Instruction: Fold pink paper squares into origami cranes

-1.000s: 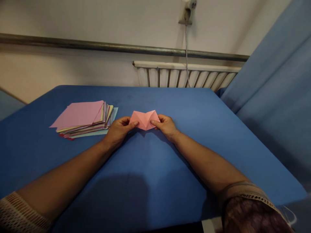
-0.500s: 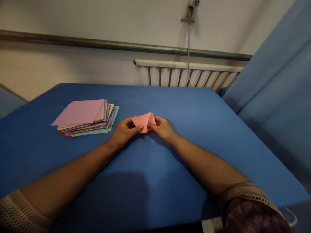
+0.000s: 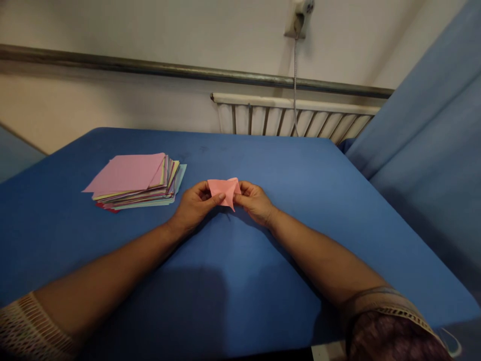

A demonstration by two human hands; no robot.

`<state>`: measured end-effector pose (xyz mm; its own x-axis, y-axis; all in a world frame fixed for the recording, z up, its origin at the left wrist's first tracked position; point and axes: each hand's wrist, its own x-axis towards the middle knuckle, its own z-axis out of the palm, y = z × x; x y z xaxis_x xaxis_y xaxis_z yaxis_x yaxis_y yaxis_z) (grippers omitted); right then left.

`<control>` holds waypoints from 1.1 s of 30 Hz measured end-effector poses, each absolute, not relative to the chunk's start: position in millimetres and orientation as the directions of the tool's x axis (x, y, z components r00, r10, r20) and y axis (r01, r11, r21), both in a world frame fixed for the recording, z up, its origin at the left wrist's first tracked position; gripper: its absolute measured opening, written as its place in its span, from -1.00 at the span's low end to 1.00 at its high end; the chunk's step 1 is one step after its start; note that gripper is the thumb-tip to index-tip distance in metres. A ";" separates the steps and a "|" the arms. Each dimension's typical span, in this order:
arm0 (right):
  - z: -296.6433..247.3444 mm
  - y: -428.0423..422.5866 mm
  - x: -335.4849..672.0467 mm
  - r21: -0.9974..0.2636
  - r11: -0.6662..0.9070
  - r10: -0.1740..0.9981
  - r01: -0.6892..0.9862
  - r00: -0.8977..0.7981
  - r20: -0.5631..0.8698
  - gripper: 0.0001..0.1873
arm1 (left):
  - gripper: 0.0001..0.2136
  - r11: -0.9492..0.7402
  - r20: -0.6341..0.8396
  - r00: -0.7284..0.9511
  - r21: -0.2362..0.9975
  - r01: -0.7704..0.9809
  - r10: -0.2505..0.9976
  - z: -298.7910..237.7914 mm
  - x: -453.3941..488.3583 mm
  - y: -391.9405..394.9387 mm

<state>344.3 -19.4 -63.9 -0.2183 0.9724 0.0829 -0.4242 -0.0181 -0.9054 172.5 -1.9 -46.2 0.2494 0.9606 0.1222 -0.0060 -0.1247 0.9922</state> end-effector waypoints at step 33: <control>-75.3 -11.8 349.5 -0.977 0.188 0.981 -0.103 -0.028 0.192 -0.69 | -0.56 -0.088 0.102 0.252 0.994 -0.066 0.962 -43.9 171.5 -3.3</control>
<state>349.5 -11.8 -75.3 -0.0284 0.9811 0.1915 -0.1025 0.1878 -0.9769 171.5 -3.3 -43.9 0.2518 0.9624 0.1017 -0.0662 -0.0877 0.9939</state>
